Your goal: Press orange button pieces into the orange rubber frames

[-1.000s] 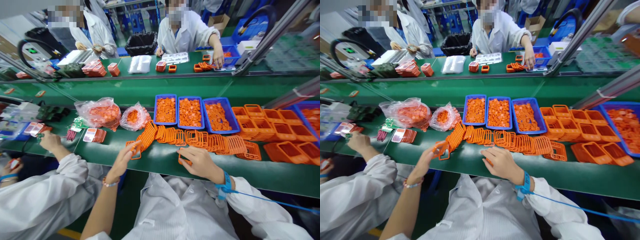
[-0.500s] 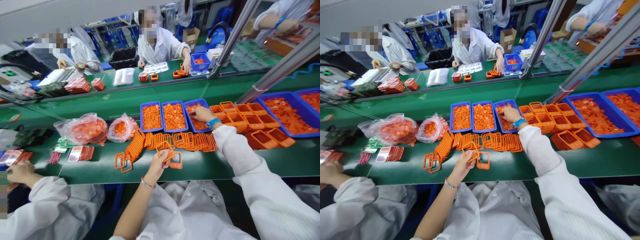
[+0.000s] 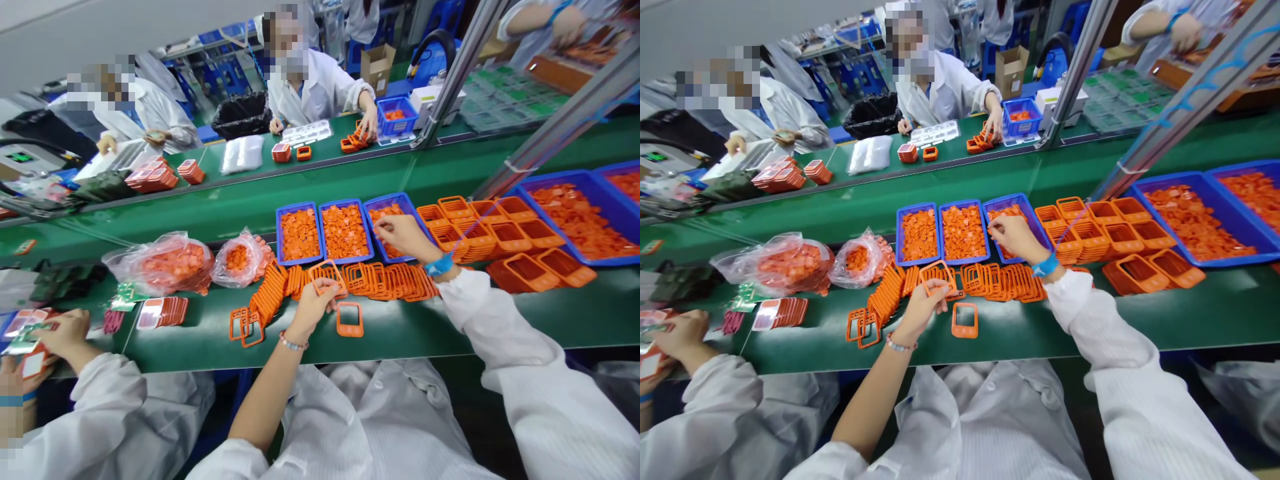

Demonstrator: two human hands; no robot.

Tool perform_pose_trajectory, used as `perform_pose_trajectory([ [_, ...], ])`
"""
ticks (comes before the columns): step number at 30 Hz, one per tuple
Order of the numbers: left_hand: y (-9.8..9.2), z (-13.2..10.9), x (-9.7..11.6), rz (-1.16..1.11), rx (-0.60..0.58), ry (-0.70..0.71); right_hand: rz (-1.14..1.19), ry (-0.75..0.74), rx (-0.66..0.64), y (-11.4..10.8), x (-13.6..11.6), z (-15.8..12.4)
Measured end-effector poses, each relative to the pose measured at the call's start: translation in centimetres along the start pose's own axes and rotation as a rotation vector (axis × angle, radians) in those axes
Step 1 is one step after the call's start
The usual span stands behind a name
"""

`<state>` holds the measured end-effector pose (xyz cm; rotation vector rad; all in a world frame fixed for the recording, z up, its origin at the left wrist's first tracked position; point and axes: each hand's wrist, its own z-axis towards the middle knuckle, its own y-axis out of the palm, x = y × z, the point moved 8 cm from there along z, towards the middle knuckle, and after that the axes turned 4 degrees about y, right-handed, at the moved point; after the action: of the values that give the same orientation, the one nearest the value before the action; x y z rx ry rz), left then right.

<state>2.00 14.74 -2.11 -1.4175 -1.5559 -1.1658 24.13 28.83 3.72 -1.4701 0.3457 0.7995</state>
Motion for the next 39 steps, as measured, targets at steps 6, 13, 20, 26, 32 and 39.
perform_pose_trajectory([
  [6, 1.4, 2.4, 1.1, 0.027, -0.006, 0.010, 0.218, -0.290, -0.058, 2.4, -7.6, -6.4],
  [13, 2.5, 2.3, 2.4, 0.175, -0.057, 0.121, 0.361, -0.203, -0.056, 4.3, -7.4, -7.1],
  [20, 2.4, 1.8, 2.5, 0.205, -0.055, 0.157, 0.660, -0.008, -0.129, 6.2, -5.2, -6.3],
  [26, 2.1, 1.6, 2.4, 0.197, -0.019, 0.165, 0.793, 0.116, -0.180, 7.1, -4.7, -6.3],
  [32, 2.2, 1.6, 2.2, 0.147, -0.014, 0.137, 0.912, 0.231, -0.245, 8.4, -4.3, -6.4],
  [39, 1.8, 0.7, 2.4, 0.162, 0.070, 0.148, 0.858, 0.224, -0.091, 8.2, -4.4, -6.7],
])
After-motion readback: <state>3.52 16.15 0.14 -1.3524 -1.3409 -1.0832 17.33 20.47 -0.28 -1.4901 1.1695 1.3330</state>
